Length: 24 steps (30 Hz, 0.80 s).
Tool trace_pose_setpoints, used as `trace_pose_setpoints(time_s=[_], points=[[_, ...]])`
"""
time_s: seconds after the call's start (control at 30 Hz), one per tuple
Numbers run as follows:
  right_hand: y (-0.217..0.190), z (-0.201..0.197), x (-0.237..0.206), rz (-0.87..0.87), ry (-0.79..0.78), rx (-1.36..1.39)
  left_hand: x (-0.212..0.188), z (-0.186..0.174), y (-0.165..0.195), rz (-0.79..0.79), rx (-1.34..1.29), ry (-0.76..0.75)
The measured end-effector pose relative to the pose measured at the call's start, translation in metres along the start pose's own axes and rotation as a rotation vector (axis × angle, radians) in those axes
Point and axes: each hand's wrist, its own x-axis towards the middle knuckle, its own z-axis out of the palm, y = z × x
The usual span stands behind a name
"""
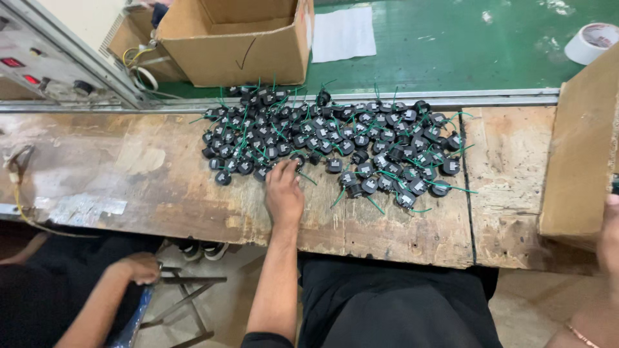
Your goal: The person picks black plug-shaped components with green wires from a pile on the workbench, winds the wire around each component by hand, and places the finished pieces into a cardboard box beside the bench, working through the pile one item at a time.
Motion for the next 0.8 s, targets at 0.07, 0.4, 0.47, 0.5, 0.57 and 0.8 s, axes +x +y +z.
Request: trace_pose_setpoints(time_s=[0.07, 0.4, 0.47, 0.5, 0.57, 0.8], points=[[-0.023, 0.005, -0.019, -0.103, 0.089, 0.148, 0.002, -0.002, 0.001, 0.021, 0.047, -0.030], [-0.148, 0.046, -0.087, -0.354, -1.104, 0.641, 0.008, -0.001, 0.007, 0.070, 0.195, -0.053], [-0.153, 0.053, -0.093, -0.381, -1.269, 0.624, 0.008, -0.002, 0.007, 0.058, 0.164, -0.064], [-0.155, 0.057, -0.095, -0.395, -1.317, 0.617, 0.008, -0.003, 0.008, 0.035, 0.144, -0.075], [-0.155, 0.064, -0.098, -0.409, -1.343, 0.606, 0.008, -0.005, 0.010, 0.022, 0.116, -0.072], [-0.152, 0.075, -0.100, -0.378, -1.248, 0.604, 0.009, -0.017, 0.022, 0.187, 0.145, -0.010]])
